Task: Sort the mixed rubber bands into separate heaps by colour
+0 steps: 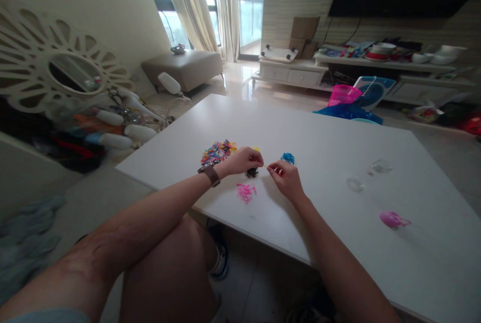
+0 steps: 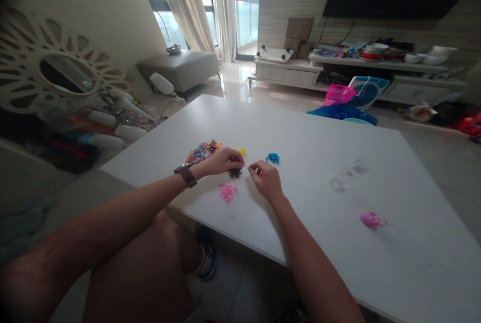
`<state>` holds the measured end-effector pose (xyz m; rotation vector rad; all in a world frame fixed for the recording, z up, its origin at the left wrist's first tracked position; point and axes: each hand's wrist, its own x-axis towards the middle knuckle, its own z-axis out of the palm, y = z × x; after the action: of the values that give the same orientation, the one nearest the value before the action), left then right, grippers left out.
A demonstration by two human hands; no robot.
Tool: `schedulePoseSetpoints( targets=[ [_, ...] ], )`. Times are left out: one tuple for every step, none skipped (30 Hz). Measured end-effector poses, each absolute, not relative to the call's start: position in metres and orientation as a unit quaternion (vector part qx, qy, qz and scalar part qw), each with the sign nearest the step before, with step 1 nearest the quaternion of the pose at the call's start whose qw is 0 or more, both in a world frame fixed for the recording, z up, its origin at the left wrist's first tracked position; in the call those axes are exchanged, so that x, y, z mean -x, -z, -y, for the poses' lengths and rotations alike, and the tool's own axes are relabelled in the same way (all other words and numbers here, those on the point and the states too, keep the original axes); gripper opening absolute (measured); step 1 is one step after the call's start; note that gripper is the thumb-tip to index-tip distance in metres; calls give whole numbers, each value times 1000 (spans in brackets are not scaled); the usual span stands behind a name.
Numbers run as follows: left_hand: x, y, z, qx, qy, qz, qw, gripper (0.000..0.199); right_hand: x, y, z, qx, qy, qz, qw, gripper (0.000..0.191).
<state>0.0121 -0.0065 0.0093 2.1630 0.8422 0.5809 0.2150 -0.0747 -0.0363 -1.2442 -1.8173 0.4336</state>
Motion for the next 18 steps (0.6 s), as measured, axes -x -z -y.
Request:
schedulePoseSetpoints(
  targets=[
    [-12,-10,6,-840,-226,-328,368,11,-215,36,75,500,-176,729,434,13],
    [-12,-10,5,-839,-226,-328,370,10,-215,36,75,501,-176,727,434,13],
    [-11,-11,3,-839,-226,-328,371,10,-215,36,75,503,-175,725,436,13],
    [-10,-11,1,-839,-225,-331,369,9,-216,36,75,506,-173,723,438,13],
    [-8,-12,-3,-839,-225,-338,362,8,-217,35,75,509,-171,719,441,13],
    [-5,-13,-6,-838,-228,-349,352,8,-218,35,74,514,-168,714,445,13],
    [-1,-13,-10,-835,-232,-362,342,8,-219,35,74,520,-164,706,451,13],
    [3,-14,-14,-831,-239,-377,331,8,-219,35,73,528,-162,696,459,13],
    [7,-14,-17,-825,-246,-391,325,8,-220,36,73,535,-160,686,467,12],
    [10,-14,-20,-819,-253,-402,323,9,-220,36,72,541,-159,677,473,12],
    [12,-14,-21,-814,-257,-407,325,10,-220,36,72,543,-159,673,476,12],
    [13,-13,-20,-812,-257,-405,331,10,-219,37,72,542,-160,674,476,12],
    [12,-13,-19,-814,-254,-398,339,10,-218,37,72,537,-162,679,473,12],
    [9,-12,-16,-818,-249,-385,347,10,-217,38,72,531,-164,687,469,13],
    [5,-11,-12,-825,-241,-370,353,10,-216,38,72,525,-165,693,466,13],
    [0,-10,-8,-832,-234,-355,356,10,-215,38,73,520,-165,698,464,13],
    [-5,-9,-5,-839,-228,-344,355,10,-215,38,73,517,-165,700,464,13],
    [-9,-9,-2,-844,-226,-336,352,10,-215,38,73,516,-164,701,464,13]
  ],
)
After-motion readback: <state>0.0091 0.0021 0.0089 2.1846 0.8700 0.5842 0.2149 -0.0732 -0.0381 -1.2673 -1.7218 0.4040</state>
